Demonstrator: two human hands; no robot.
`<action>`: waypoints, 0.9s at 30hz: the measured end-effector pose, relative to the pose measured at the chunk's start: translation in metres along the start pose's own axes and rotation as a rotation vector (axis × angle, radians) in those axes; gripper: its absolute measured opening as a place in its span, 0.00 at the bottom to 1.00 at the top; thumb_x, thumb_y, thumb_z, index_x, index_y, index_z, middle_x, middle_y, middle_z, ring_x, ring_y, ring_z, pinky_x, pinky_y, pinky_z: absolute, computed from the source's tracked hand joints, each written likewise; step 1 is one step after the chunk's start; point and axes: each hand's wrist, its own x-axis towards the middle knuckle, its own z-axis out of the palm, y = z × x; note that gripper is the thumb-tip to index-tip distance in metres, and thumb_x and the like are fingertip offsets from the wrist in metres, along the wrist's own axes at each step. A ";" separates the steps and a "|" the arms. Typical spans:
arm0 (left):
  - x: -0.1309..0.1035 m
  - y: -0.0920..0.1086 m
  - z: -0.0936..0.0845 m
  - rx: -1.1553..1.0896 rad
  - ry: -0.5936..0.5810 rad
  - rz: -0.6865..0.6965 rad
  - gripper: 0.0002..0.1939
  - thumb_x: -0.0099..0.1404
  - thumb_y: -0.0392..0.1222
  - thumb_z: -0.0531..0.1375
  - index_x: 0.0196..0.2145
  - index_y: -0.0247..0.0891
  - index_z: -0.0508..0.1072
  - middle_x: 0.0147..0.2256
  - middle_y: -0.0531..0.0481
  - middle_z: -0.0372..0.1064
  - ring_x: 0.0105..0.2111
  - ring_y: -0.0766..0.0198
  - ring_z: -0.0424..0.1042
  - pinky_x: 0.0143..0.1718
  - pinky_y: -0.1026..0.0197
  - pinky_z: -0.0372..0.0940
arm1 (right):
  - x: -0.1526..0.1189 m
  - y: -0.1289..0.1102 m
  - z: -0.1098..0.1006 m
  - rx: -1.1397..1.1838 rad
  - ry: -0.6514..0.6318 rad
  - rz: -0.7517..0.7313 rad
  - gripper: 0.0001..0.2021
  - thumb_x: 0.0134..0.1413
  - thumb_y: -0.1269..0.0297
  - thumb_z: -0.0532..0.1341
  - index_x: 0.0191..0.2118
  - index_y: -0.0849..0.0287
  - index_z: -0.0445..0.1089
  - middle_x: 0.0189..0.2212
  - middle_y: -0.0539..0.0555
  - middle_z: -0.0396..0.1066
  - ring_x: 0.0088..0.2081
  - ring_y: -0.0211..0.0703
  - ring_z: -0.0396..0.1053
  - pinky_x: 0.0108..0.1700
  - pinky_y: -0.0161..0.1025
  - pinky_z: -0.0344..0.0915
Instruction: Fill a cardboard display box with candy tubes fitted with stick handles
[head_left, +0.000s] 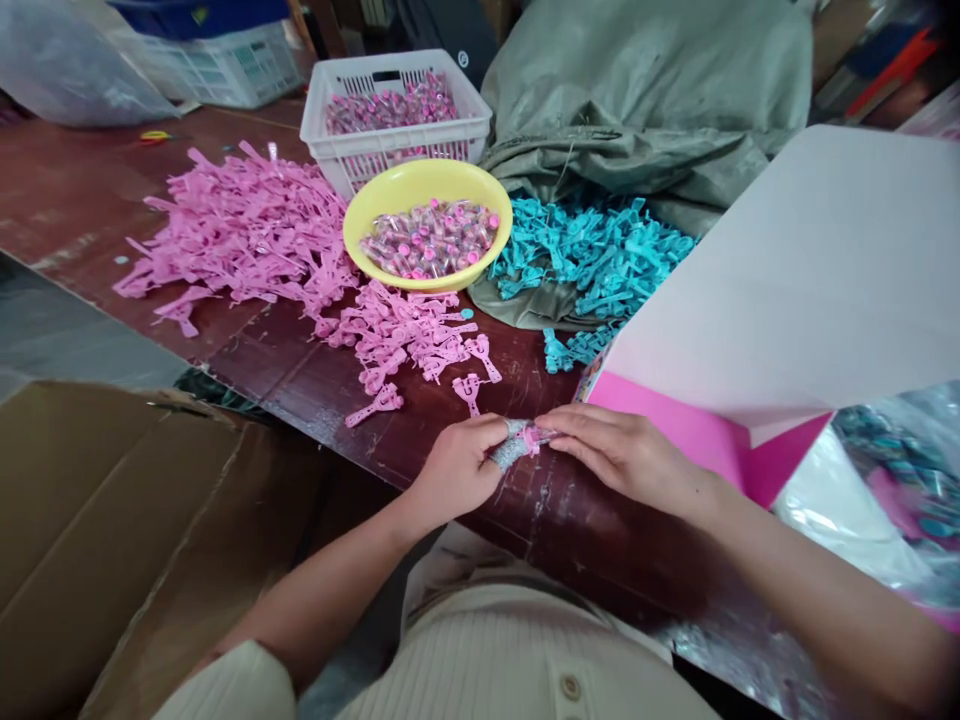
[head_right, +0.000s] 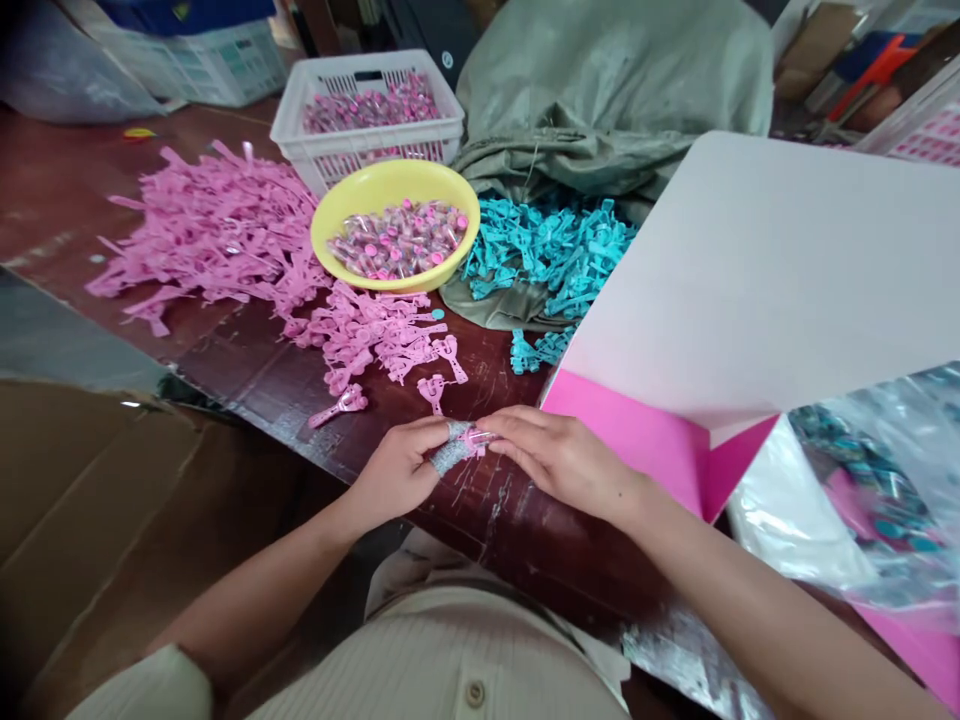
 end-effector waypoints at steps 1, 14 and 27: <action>-0.001 0.001 0.003 0.037 0.027 -0.002 0.13 0.65 0.29 0.55 0.37 0.39 0.78 0.37 0.49 0.75 0.37 0.61 0.74 0.41 0.61 0.69 | 0.001 -0.002 0.002 -0.027 0.013 -0.008 0.16 0.70 0.67 0.57 0.59 0.53 0.70 0.50 0.55 0.77 0.50 0.43 0.77 0.53 0.41 0.76; -0.013 -0.047 -0.026 0.047 0.234 -0.165 0.12 0.66 0.34 0.54 0.41 0.38 0.77 0.37 0.47 0.73 0.38 0.59 0.72 0.42 0.60 0.67 | 0.108 0.031 0.020 -0.141 -0.077 0.122 0.27 0.69 0.50 0.56 0.68 0.53 0.59 0.62 0.59 0.68 0.60 0.52 0.69 0.60 0.50 0.69; -0.008 -0.065 -0.040 -0.456 0.448 -0.290 0.16 0.65 0.52 0.67 0.41 0.35 0.78 0.38 0.48 0.75 0.38 0.62 0.69 0.46 0.62 0.65 | 0.296 0.093 -0.003 -0.465 -0.108 0.515 0.14 0.64 0.66 0.58 0.51 0.64 0.75 0.51 0.67 0.75 0.53 0.60 0.72 0.55 0.54 0.67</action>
